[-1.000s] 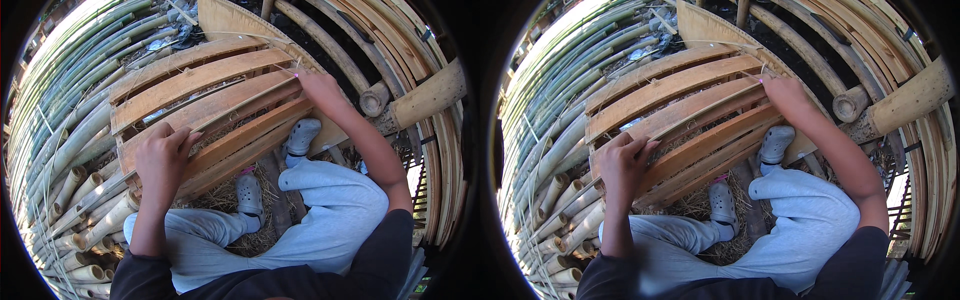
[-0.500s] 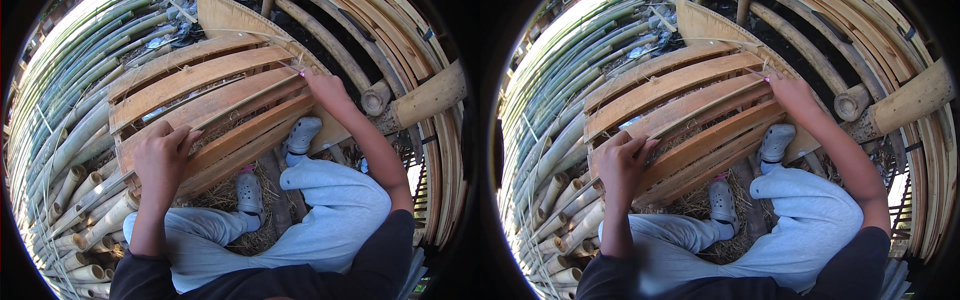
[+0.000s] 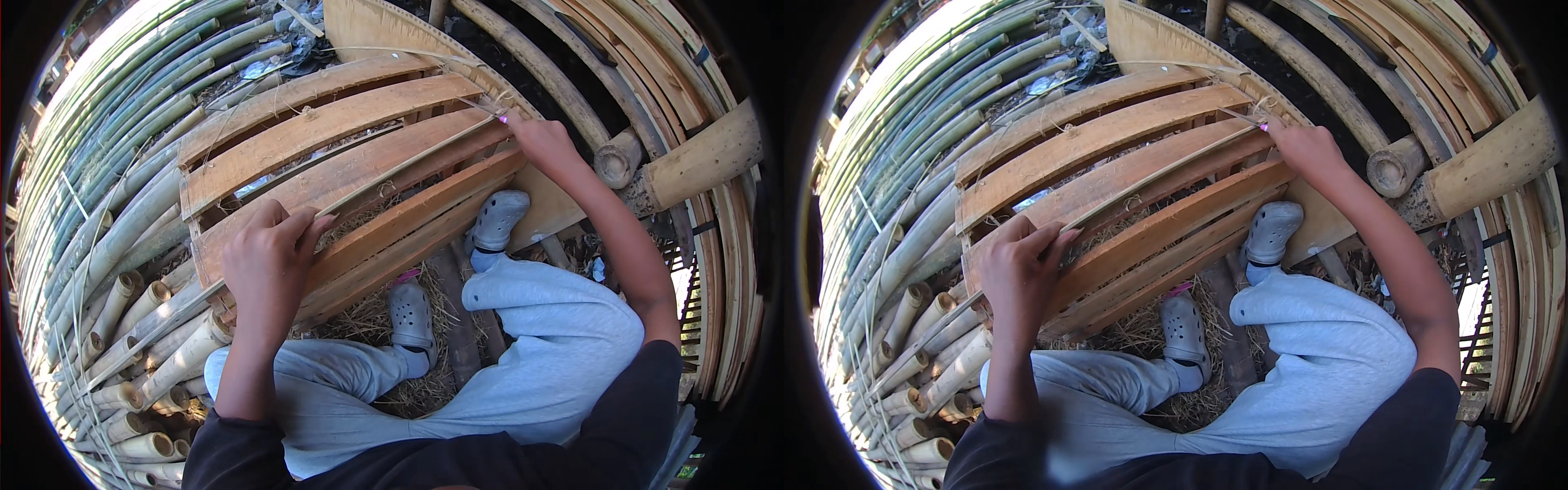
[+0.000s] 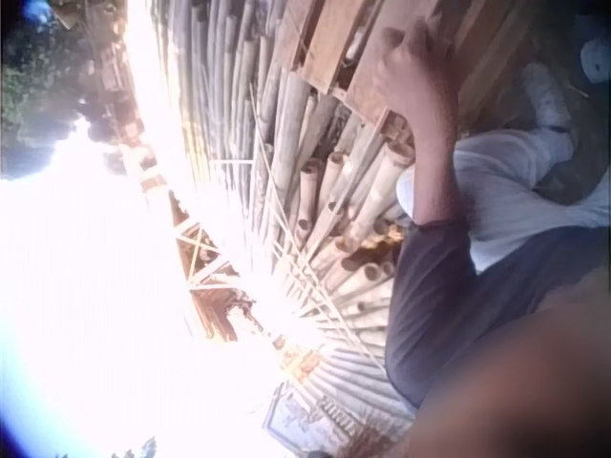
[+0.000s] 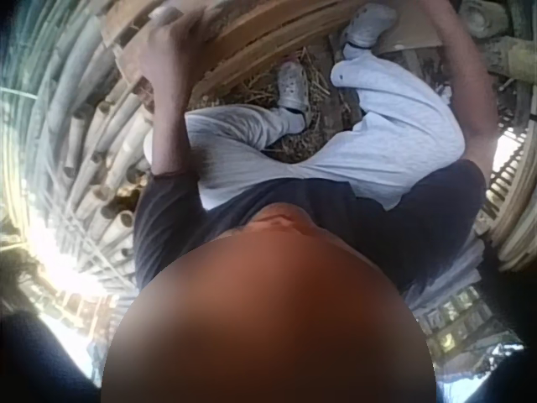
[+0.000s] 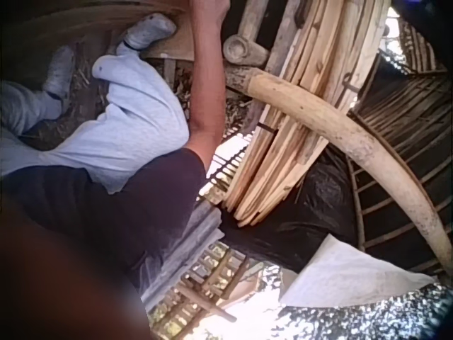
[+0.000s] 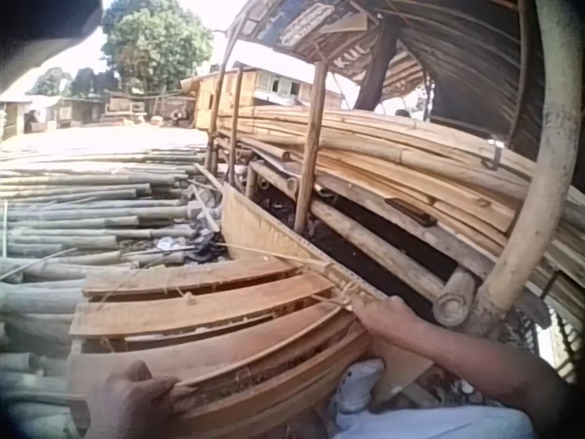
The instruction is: Scraping a thin strip of bamboo using a small knife to smooth its surface.
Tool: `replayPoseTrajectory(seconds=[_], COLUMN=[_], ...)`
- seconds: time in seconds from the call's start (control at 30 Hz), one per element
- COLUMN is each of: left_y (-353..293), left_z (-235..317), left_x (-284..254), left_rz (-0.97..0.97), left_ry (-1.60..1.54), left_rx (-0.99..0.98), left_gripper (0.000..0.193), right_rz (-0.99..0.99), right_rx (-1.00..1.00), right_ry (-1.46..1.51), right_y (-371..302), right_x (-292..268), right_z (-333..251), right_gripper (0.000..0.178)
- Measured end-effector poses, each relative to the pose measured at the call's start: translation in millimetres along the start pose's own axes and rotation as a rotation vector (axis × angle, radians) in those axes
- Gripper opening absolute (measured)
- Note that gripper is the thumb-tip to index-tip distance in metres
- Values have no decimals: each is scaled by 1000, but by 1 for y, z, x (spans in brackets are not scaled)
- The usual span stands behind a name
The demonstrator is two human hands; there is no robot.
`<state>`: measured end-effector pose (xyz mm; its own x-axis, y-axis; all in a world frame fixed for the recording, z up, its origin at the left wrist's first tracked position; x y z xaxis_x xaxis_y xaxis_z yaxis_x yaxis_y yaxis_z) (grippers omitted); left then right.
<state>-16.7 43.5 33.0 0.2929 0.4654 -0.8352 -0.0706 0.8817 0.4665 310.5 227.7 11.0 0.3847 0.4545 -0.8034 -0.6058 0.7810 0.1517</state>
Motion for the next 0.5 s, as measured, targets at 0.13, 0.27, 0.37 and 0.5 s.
replayPoseTrajectory(seconds=[0.13,0.27,0.37,0.5], left_y=[1,1,-1,1], left_z=[-3,0,-7,1], left_x=[3,2,2,5], left_rz=[-2,13,0,17], left_ry=[32,43,56,52], left_rx=[59,40,7,30], left_gripper=[25,24,24,23], right_rz=[-6,-4,-48,-84], right_rx=[-34,78,-28,105], right_ry=[24,53,85,221], right_y=[-1,-6,5,0], right_x=[-7,12,-13,10], right_z=[-5,15,-10,23], right_gripper=[12,13,12,12])
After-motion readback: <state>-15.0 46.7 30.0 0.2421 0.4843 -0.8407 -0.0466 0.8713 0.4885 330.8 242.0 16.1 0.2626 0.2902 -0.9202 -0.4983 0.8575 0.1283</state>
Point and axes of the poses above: each hand's wrist, its own y-axis towards the middle knuckle, its own x-axis out of the palm, z = x × y, the point moved 7 cm from there along y, towards the middle knuckle, and after that the axes turned 2 degrees about -z, right-handed, at the moved point
